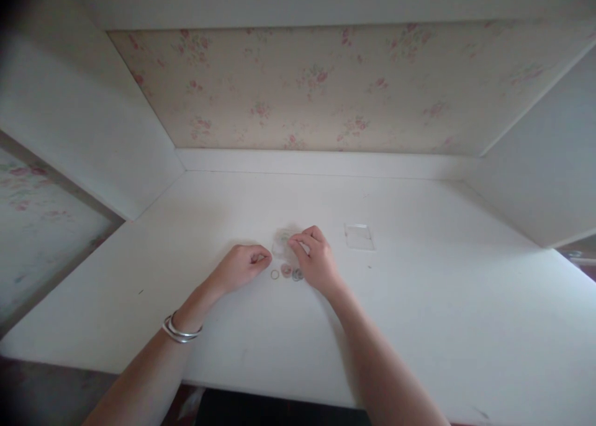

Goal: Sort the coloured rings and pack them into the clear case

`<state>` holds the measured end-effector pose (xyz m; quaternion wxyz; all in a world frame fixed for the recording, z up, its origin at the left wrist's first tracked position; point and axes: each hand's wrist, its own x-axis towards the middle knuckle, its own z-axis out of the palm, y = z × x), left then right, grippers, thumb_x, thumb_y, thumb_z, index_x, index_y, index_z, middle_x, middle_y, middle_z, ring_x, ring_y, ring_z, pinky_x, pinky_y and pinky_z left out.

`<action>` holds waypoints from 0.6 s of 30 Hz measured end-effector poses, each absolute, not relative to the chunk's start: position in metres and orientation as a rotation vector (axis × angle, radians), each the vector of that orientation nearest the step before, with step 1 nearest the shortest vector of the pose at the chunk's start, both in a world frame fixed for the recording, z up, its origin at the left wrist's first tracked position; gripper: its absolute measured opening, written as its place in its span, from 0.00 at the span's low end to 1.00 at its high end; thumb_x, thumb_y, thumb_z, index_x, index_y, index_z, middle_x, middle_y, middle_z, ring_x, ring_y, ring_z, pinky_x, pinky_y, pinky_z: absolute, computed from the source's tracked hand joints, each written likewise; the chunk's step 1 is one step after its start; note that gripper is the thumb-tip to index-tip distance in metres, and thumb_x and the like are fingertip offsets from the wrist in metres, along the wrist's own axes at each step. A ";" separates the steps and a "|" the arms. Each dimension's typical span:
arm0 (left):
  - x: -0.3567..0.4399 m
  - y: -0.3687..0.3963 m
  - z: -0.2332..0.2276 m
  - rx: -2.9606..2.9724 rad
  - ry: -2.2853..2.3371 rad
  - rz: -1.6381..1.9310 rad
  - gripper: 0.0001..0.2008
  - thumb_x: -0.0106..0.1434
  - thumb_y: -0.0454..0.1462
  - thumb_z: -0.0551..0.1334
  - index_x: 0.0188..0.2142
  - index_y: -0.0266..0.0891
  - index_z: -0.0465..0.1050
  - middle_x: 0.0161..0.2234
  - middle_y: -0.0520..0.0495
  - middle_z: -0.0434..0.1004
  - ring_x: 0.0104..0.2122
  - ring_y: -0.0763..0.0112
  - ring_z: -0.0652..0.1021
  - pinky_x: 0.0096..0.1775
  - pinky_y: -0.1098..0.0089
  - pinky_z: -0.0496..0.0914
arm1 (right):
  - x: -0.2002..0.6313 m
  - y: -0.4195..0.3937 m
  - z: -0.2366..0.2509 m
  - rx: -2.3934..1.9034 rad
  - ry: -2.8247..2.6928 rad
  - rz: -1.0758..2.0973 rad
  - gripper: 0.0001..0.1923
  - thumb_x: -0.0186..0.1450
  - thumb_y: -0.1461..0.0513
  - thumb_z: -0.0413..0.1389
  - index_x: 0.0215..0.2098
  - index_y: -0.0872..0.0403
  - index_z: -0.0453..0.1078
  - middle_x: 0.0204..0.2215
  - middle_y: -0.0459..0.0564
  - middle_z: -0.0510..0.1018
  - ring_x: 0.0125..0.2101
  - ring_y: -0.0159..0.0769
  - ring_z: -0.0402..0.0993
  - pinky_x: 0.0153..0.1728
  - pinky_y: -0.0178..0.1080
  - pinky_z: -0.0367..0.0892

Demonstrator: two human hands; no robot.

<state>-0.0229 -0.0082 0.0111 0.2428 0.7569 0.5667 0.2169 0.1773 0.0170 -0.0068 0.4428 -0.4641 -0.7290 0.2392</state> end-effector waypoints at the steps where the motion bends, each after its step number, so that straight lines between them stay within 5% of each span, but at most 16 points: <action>1: -0.023 -0.009 0.012 2.066 1.497 0.574 0.12 0.61 0.40 0.56 0.34 0.40 0.79 0.26 0.50 0.78 0.24 0.74 0.73 0.28 0.74 0.64 | 0.180 0.021 -0.010 -1.186 -1.761 0.593 0.13 0.65 0.55 0.51 0.34 0.51 0.75 0.32 0.50 0.70 0.34 0.36 0.68 0.36 0.39 0.63; 18: -0.027 -0.014 0.002 2.032 1.311 0.405 0.09 0.57 0.40 0.61 0.34 0.44 0.80 0.33 0.50 0.82 0.32 0.68 0.79 0.34 0.73 0.70 | 0.177 0.035 -0.025 -1.353 -1.677 0.439 0.16 0.65 0.54 0.49 0.35 0.52 0.76 0.32 0.50 0.69 0.34 0.36 0.68 0.39 0.40 0.64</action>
